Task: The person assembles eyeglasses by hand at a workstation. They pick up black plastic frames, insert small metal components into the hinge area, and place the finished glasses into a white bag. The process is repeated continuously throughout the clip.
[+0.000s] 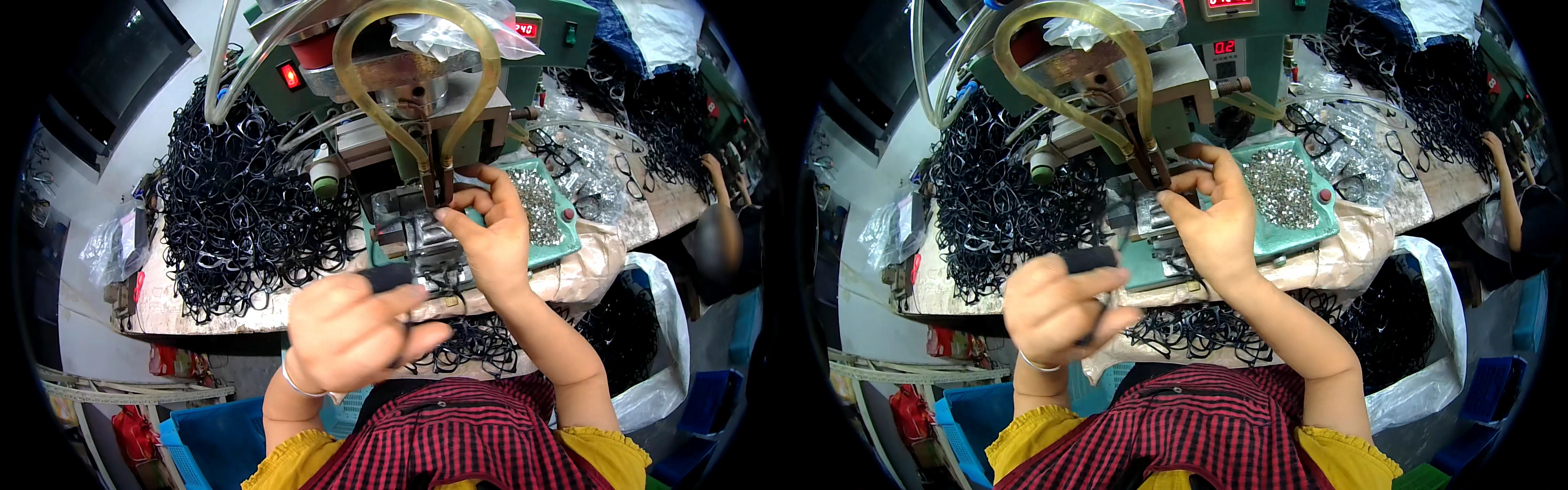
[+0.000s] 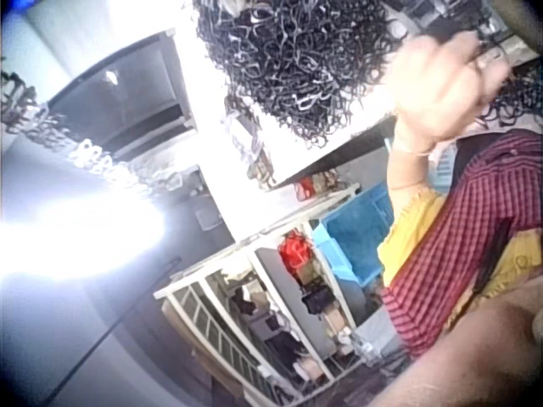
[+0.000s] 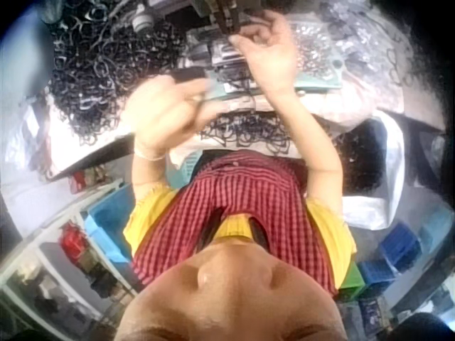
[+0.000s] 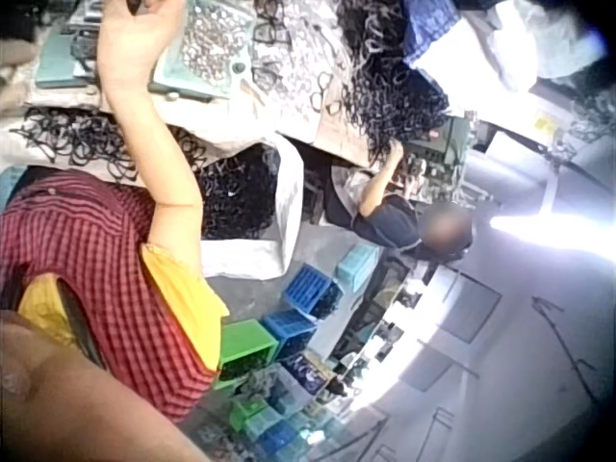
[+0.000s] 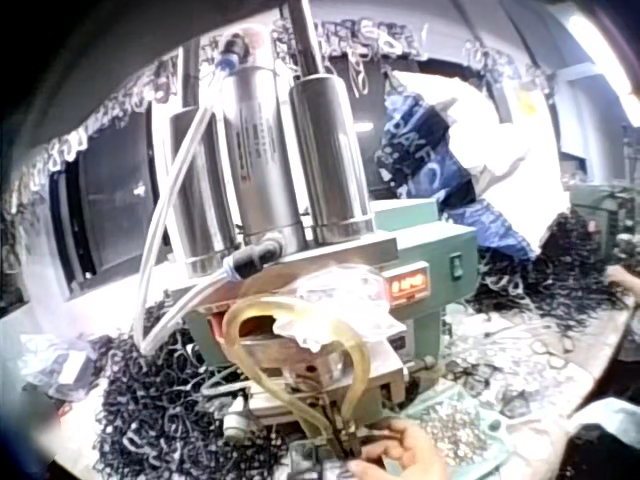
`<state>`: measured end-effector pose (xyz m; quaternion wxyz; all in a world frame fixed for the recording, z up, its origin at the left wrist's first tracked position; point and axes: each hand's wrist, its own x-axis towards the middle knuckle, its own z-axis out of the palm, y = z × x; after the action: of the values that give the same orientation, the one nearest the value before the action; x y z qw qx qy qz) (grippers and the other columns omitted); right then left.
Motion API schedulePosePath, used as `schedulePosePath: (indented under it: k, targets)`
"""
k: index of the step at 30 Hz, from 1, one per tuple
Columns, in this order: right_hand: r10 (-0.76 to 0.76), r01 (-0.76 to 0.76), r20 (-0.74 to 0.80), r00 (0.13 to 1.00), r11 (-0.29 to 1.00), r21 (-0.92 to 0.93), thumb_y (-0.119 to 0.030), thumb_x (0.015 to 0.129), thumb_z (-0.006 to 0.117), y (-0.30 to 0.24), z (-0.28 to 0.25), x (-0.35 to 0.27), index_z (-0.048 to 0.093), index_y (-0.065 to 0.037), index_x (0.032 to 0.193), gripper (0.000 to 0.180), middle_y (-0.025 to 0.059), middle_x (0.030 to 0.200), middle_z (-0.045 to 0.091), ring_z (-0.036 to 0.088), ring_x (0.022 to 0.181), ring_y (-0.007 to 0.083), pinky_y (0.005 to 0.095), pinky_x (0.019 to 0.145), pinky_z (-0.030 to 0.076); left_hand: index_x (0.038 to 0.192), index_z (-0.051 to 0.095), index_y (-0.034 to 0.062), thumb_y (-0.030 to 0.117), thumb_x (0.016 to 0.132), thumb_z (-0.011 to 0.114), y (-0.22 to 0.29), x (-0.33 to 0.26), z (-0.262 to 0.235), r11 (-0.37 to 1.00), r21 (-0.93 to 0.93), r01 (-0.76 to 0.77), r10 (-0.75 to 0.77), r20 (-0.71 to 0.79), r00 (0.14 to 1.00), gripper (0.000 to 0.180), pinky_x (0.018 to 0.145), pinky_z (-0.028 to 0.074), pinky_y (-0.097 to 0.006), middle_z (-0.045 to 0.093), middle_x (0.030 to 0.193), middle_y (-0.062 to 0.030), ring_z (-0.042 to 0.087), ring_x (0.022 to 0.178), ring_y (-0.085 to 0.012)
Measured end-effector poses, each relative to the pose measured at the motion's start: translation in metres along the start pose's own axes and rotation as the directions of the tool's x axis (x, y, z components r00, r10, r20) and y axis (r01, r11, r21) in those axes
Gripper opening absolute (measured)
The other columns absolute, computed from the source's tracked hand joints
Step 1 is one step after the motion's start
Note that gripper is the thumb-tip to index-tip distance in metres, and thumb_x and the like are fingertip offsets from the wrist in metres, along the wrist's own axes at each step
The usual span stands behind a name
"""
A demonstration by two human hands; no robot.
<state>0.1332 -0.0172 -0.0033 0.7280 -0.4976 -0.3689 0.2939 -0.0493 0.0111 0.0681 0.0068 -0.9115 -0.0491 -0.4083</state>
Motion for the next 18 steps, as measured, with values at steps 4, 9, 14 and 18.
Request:
schedulePosePath:
  k: [4, 9, 14, 18]
  targets:
    - [-0.06, 0.071, 0.11, 0.992, 0.992, -0.1, 0.0, 0.083, 0.065, -0.011, -0.013, -0.008, 0.059, 0.001, 0.117, 0.035, 0.0096, 0.103, 0.069, 0.063, 0.101, 0.017, 0.0305, 0.094, 0.046, 0.069, 0.059, 0.0074, 0.024, 0.071, 0.084, 0.005, 0.004, 0.027, 0.982, -0.146, -0.118, 0.136, 0.119, 0.984, 0.03, 0.05, 0.048, -0.029, 0.07, 0.086, -0.0041, 0.058, 0.061, -0.016]
    - [-0.159, 0.095, 0.063, 0.985, 0.199, -0.975, -0.014, 0.077, 0.073, 0.049, -0.102, 0.022, 0.072, -0.005, 0.104, 0.029, 0.0239, 0.131, 0.057, 0.048, 0.128, 0.0417, 0.0483, 0.109, 0.037, 0.07, 0.059, 0.0083, 0.022, 0.074, 0.081, 0.011, 0.004, 0.046, 0.989, -0.103, -0.106, 0.123, 0.172, 0.977, 0.026, 0.05, 0.048, -0.028, 0.064, 0.08, -0.0038, 0.057, 0.064, -0.0162]
    - [-0.301, 0.152, 0.059, 0.952, 0.295, -0.943, -0.011, 0.076, 0.074, 0.09, -0.139, 0.024, 0.074, -0.005, 0.084, 0.01, 0.0206, 0.129, 0.061, 0.051, 0.127, 0.0369, 0.0445, 0.108, 0.039, 0.067, 0.058, 0.0089, 0.023, 0.076, 0.077, 0.01, -0.003, 0.052, 0.989, -0.121, -0.087, 0.099, 0.102, 0.99, 0.026, 0.049, 0.043, -0.029, 0.054, 0.072, -0.0018, 0.051, 0.063, -0.0158]
    - [-0.32, 0.237, 0.136, 0.938, 0.302, -0.923, -0.006, 0.08, 0.069, 0.107, -0.148, 0.026, 0.068, 0.003, 0.096, 0.018, 0.023, 0.126, 0.061, 0.052, 0.124, 0.04, 0.0456, 0.108, 0.039, 0.069, 0.057, 0.0067, 0.022, 0.077, 0.075, 0.015, -0.026, 0.064, 0.992, -0.123, -0.031, 0.03, -0.007, 1.0, 0.025, 0.055, 0.046, -0.033, 0.058, 0.077, -0.0073, 0.055, 0.07, -0.0213]
